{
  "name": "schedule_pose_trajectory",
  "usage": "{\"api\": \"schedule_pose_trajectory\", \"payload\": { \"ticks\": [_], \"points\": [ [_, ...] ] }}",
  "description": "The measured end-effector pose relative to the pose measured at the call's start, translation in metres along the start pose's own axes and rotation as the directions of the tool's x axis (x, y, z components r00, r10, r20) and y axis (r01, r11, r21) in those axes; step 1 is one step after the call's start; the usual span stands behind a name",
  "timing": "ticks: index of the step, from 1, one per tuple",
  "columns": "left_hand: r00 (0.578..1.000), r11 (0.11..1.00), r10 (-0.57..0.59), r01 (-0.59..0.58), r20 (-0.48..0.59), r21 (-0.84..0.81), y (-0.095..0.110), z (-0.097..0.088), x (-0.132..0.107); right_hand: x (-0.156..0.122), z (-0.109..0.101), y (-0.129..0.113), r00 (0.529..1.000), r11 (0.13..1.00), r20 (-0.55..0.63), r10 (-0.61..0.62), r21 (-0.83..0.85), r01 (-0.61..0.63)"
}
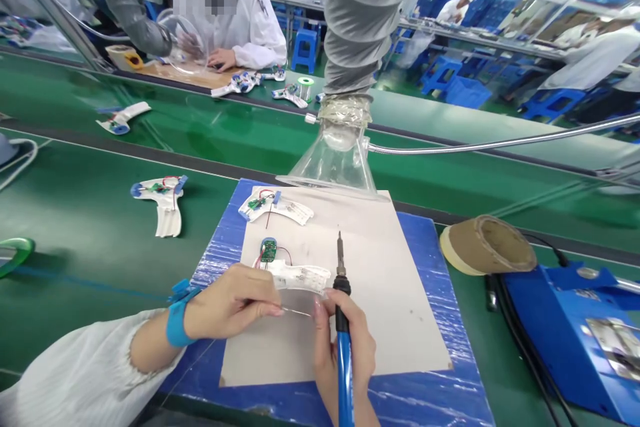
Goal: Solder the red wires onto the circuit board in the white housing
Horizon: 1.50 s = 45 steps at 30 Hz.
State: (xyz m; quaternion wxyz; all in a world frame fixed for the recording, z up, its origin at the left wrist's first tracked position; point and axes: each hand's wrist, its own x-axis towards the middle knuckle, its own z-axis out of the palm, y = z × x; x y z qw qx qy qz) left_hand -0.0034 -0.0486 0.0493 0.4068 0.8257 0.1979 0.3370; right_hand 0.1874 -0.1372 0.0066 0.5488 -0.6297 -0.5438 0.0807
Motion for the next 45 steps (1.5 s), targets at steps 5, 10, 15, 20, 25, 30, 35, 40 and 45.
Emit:
{"api": "schedule_pose_trajectory", "payload": {
  "ticks": [5,10,15,20,25,30,35,40,45],
  "points": [
    [0.964,0.981,-0.110,0.144,-0.243,0.127,-0.006,-0.002,-0.001,-0.006,-0.004,-0.016,0.998,0.989,-0.051,-0.037,-0.142,0.029],
    [0.914,0.948,-0.072,0.187,-0.400,0.258,-0.015,-0.003,0.001,-0.014,-0.008,-0.024,0.990,0.931,-0.046,-0.132,-0.348,0.108],
    [0.901,0.949,-0.064,0.189,-0.429,0.254,-0.015,-0.003,0.003,-0.026,-0.011,-0.019,0.966,0.946,-0.015,-0.260,-0.205,0.251],
    [0.903,0.955,-0.102,0.206,-0.418,0.211,-0.016,-0.002,0.003,-0.027,-0.014,-0.019,0.951,0.932,0.014,-0.308,-0.193,0.305],
    [0.902,0.963,-0.104,0.197,-0.418,0.186,-0.018,-0.002,0.003,-0.025,-0.014,-0.020,0.943,0.926,0.079,-0.322,-0.182,0.332],
    [0.900,0.966,-0.105,0.193,-0.423,0.172,-0.017,-0.003,0.003,-0.024,-0.014,-0.019,0.943,0.924,0.108,-0.316,-0.190,0.331],
    [0.900,0.972,-0.106,0.182,-0.422,0.146,-0.018,-0.004,0.003,-0.025,-0.014,-0.021,0.945,0.930,0.128,-0.302,-0.178,0.321],
    [0.904,0.975,-0.106,0.176,-0.414,0.135,-0.019,-0.003,0.003,-0.024,-0.014,-0.021,0.948,0.933,0.130,-0.289,-0.185,0.310],
    [0.912,0.970,-0.101,0.180,-0.397,0.165,-0.020,-0.002,0.001,-0.023,-0.015,-0.023,0.944,0.927,0.136,-0.301,-0.189,0.323]
  ]
}}
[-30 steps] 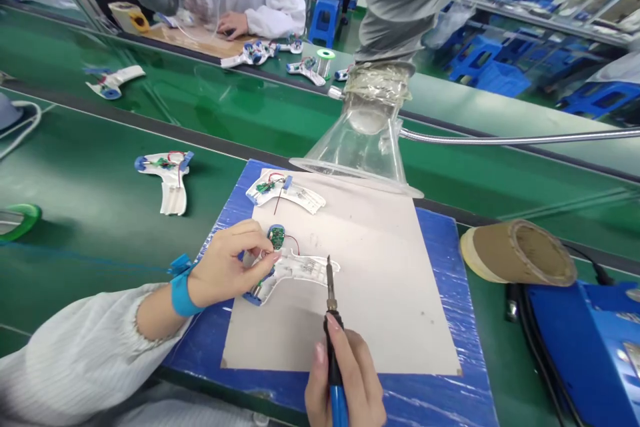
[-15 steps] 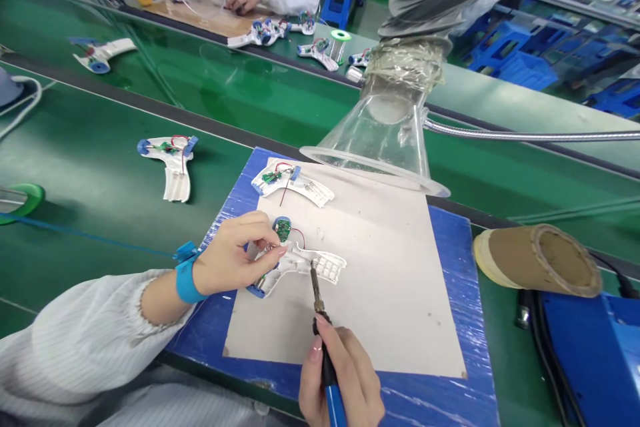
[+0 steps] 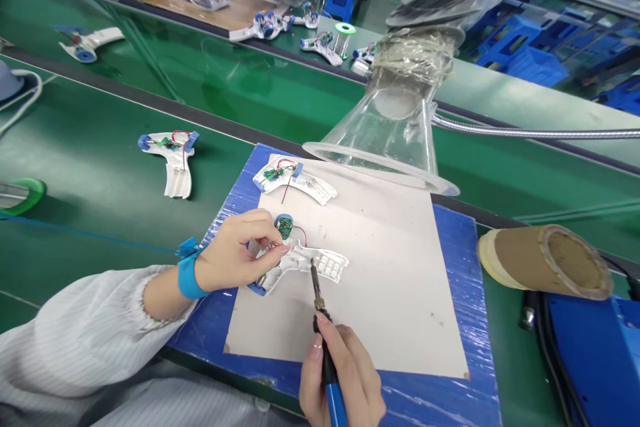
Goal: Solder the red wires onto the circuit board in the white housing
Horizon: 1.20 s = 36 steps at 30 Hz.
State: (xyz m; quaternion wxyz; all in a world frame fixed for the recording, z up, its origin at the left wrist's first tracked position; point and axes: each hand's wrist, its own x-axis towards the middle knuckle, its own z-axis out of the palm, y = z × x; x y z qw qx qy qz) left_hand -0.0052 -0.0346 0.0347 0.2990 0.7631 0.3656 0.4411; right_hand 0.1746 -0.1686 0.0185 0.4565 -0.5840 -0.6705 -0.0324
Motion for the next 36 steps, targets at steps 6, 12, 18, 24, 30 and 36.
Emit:
{"api": "schedule_pose_trajectory", "payload": {
  "ticks": [6,12,18,24,30,36],
  "points": [
    [1.000,0.999,-0.002,0.003,-0.026,0.034,-0.0006,0.0008,0.0005,-0.0048,0.0000,-0.0004,0.990,0.991,-0.070,0.123,-0.051,-0.127],
    [1.000,0.999,-0.014,0.014,-0.019,0.039,-0.0025,0.0020,-0.0001,-0.0043,0.0030,0.0038,0.997,0.997,-0.053,0.060,-0.038,-0.062],
    [1.000,1.000,-0.017,0.018,-0.024,0.020,-0.0025,0.0032,-0.0002,-0.0004,0.0034,0.0015,0.998,0.998,-0.003,0.061,-0.004,-0.061],
    [0.999,0.999,-0.033,0.034,-0.009,0.024,-0.0029,0.0043,-0.0011,0.0007,0.0041,-0.0021,0.995,0.996,0.021,0.093,0.002,-0.093],
    [1.000,0.999,-0.013,0.014,-0.016,0.033,-0.0040,0.0053,-0.0011,-0.0011,0.0045,-0.0003,0.995,0.995,0.008,0.103,0.001,-0.103],
    [1.000,0.999,0.003,-0.002,-0.026,0.038,-0.0037,0.0052,-0.0015,-0.0008,0.0042,-0.0002,0.995,0.995,0.018,0.101,-0.009,-0.101]
  ]
}}
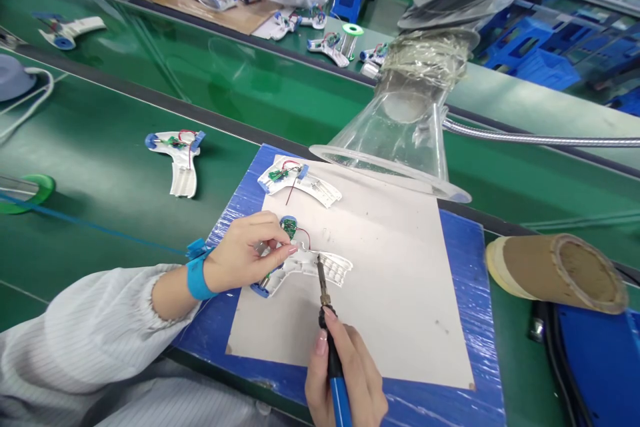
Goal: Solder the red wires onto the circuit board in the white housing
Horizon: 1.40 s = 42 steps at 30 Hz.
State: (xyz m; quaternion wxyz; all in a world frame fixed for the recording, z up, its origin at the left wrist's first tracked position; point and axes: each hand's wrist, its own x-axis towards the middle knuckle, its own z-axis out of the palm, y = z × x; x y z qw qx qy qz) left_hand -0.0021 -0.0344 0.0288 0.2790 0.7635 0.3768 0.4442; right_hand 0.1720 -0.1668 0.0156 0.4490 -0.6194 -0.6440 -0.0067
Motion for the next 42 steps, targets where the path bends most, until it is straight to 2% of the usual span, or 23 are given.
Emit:
{"api": "schedule_pose_trajectory", "payload": {
  "ticks": [2,5,7,11,14,16,19,22,23,24,25,27,28,29,30,34,36,40,42],
  "points": [
    [1.000,0.999,0.002,-0.002,-0.006,0.043,0.000,-0.001,0.000,0.000,0.001,0.000,1.000,1.000,-0.002,0.019,-0.014,-0.019],
    [0.998,0.991,0.006,0.003,-0.066,0.133,0.000,-0.002,0.001,-0.001,0.002,0.000,0.995,0.998,-0.088,0.054,-0.038,-0.058],
    [0.994,0.992,0.002,0.012,-0.107,0.127,-0.001,-0.002,0.001,0.000,0.003,0.000,0.990,0.996,-0.112,0.081,-0.019,-0.083],
    [0.989,0.994,-0.109,0.111,-0.095,0.010,-0.003,-0.004,-0.001,0.004,0.004,0.003,0.998,0.998,-0.027,0.059,-0.029,-0.059],
    [0.968,0.970,-0.241,0.242,-0.065,-0.003,-0.005,-0.007,0.001,0.005,0.010,0.012,0.992,0.988,0.110,0.065,-0.148,-0.048],
    [0.959,0.960,-0.278,0.279,-0.057,0.017,-0.007,-0.009,0.006,0.003,0.015,0.020,0.978,0.979,0.205,0.049,-0.202,-0.007],
    [0.985,0.984,-0.172,0.172,-0.004,0.042,-0.011,-0.008,0.020,-0.001,0.022,0.030,0.966,0.982,0.257,-0.044,-0.168,0.089],
    [0.984,0.993,-0.087,0.072,0.159,0.093,-0.015,-0.003,0.039,-0.004,0.025,0.032,0.960,0.979,0.270,-0.079,-0.160,0.125],
    [0.966,0.989,-0.104,0.076,0.236,0.124,-0.016,-0.001,0.046,-0.004,0.025,0.031,0.959,0.976,0.270,-0.084,-0.172,0.134],
    [0.931,0.983,-0.142,0.092,0.336,0.159,-0.017,0.000,0.053,-0.004,0.025,0.030,0.959,0.972,0.268,-0.090,-0.186,0.143],
    [0.878,0.975,-0.186,0.110,0.441,0.192,-0.018,0.000,0.060,-0.004,0.025,0.029,0.959,0.968,0.267,-0.096,-0.200,0.152],
    [0.740,0.963,-0.252,0.126,0.624,0.239,-0.021,-0.003,0.071,-0.002,0.025,0.026,0.958,0.962,0.264,-0.109,-0.215,0.169],
    [0.678,0.960,-0.270,0.135,0.684,0.245,-0.022,-0.005,0.076,-0.002,0.025,0.025,0.959,0.961,0.262,-0.113,-0.218,0.173],
    [0.641,0.961,-0.275,0.154,0.716,0.232,-0.023,-0.008,0.080,-0.001,0.025,0.024,0.959,0.961,0.259,-0.115,-0.217,0.174],
    [0.629,0.965,-0.264,0.179,0.732,0.194,-0.024,-0.011,0.083,0.001,0.025,0.023,0.959,0.960,0.259,-0.116,-0.218,0.175],
    [0.636,0.937,-0.235,0.348,0.735,-0.001,-0.022,-0.026,0.089,0.005,0.024,0.022,0.958,0.957,0.253,-0.133,-0.219,0.191],
    [0.628,0.918,-0.264,0.396,0.732,-0.009,-0.017,-0.033,0.088,0.006,0.024,0.021,0.952,0.954,0.276,-0.134,-0.226,0.199],
    [0.597,0.917,-0.289,0.397,0.748,0.037,-0.004,-0.037,0.081,0.005,0.023,0.022,0.940,0.957,0.318,-0.124,-0.210,0.198],
    [0.615,0.905,-0.337,0.421,0.713,0.064,0.001,-0.032,0.075,0.003,0.023,0.024,0.944,0.969,0.308,-0.116,-0.175,0.176]
  ]
}}
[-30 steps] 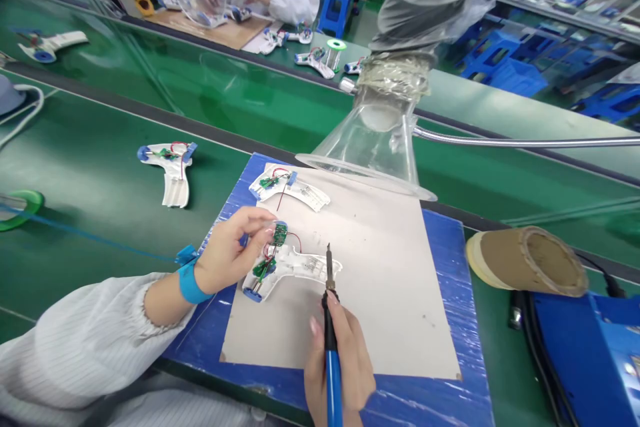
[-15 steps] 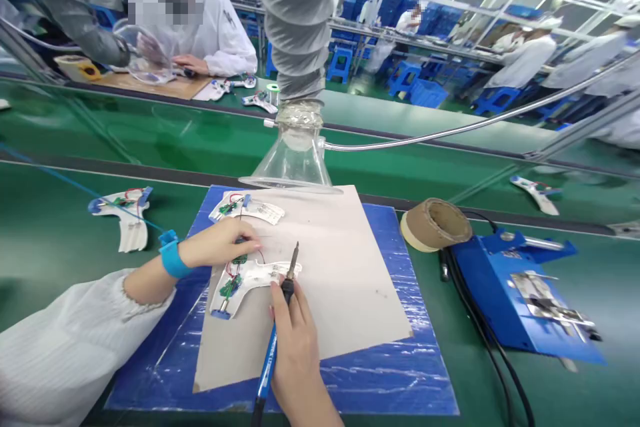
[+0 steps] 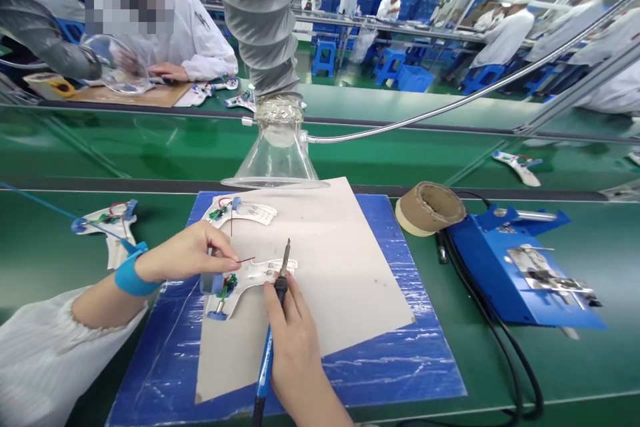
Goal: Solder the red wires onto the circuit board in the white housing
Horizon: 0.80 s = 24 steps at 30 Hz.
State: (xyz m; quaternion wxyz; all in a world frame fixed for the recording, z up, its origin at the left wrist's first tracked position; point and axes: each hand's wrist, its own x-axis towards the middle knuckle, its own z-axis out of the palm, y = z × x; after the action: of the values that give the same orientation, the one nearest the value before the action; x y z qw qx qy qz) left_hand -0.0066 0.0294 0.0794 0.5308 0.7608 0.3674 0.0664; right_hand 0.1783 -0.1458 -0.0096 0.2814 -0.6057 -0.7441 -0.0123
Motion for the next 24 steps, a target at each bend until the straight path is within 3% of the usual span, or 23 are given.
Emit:
{"api": "schedule_pose_trajectory", "payload": {
  "ticks": [5,9,18,24],
  "points": [
    [0.983,1.000,0.000,0.000,-0.185,0.000,0.001,0.027,0.001,-0.003,0.003,0.001,0.990,0.983,-0.088,0.109,0.158,-0.094],
    [0.960,0.998,0.027,-0.043,-0.280,-0.049,0.003,0.043,0.002,0.002,0.000,-0.005,0.967,0.902,-0.080,0.243,0.385,-0.195],
    [0.959,0.986,0.031,-0.076,-0.282,-0.151,0.007,0.054,0.003,0.005,-0.003,-0.013,0.964,0.763,-0.093,0.249,0.632,-0.136],
    [0.953,0.972,0.022,-0.092,-0.303,-0.218,0.005,0.058,0.002,0.011,-0.011,-0.030,0.940,0.704,-0.040,0.338,0.673,-0.225]
  ]
}}
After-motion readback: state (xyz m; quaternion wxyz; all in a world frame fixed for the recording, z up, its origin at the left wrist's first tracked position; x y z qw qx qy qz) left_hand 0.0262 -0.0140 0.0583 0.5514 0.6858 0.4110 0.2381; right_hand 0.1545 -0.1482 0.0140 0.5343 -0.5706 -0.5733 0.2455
